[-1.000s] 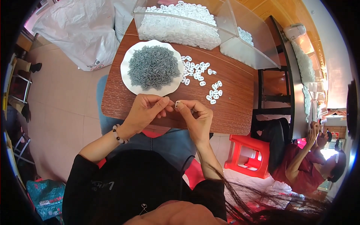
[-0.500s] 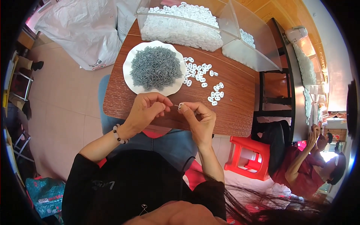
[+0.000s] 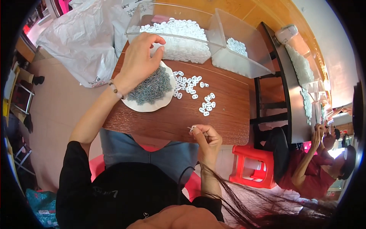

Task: Assembling small white plastic components by hand at a workbench.

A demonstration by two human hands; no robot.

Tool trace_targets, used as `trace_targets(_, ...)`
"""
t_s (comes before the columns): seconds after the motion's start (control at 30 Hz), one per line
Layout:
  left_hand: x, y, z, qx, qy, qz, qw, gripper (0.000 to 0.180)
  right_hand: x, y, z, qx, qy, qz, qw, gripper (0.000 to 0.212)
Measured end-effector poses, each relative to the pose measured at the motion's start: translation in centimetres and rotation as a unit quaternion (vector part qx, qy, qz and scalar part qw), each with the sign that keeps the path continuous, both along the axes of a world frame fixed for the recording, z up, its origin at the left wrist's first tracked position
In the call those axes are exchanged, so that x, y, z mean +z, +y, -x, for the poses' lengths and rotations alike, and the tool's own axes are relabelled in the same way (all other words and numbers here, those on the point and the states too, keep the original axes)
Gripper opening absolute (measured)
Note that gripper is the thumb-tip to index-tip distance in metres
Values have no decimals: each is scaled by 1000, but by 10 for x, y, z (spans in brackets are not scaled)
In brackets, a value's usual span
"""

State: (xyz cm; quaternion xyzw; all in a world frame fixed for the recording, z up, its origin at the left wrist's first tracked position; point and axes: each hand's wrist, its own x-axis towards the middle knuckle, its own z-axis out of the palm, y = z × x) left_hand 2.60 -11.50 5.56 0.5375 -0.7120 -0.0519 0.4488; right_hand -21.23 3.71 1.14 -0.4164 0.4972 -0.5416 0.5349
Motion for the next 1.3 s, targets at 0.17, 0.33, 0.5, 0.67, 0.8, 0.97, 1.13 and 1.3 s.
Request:
trace_targets(0.17,-16,15,30,-175,-10,-158,972,16,4,-2,11,-3,-1,24,1000,10)
trace_targets(0.33,-51,5,69,-207,-157,-40,965,15,6,-2,26,-35,-22,46,998,9)
trace_targets(0.5,-78,-6,93,-289,-183,-72,937,15,11,-2,33,-57,-22,57,996,9)
trace_targets(0.67,-83,-4,113,-240,-247,-102,933,18,12,-2,37,-72,-24,56,996,8)
trace_targets(0.8,-85,-2,115,-218,-253,-129,934,15,12,-3,37,-66,-32,52,996,8)
trace_targets(0.97,-91,13,104,-254,-193,-122,940,11,6,-6,37,-60,-38,52,996,9)
trace_targets(1.13,-95,39,89,-294,-168,-111,934,15,-1,-8,38,-24,-39,69,997,10)
trace_targets(1.3,-93,51,81,-302,-148,-108,935,21,-3,-9,33,-48,-27,39,998,10)
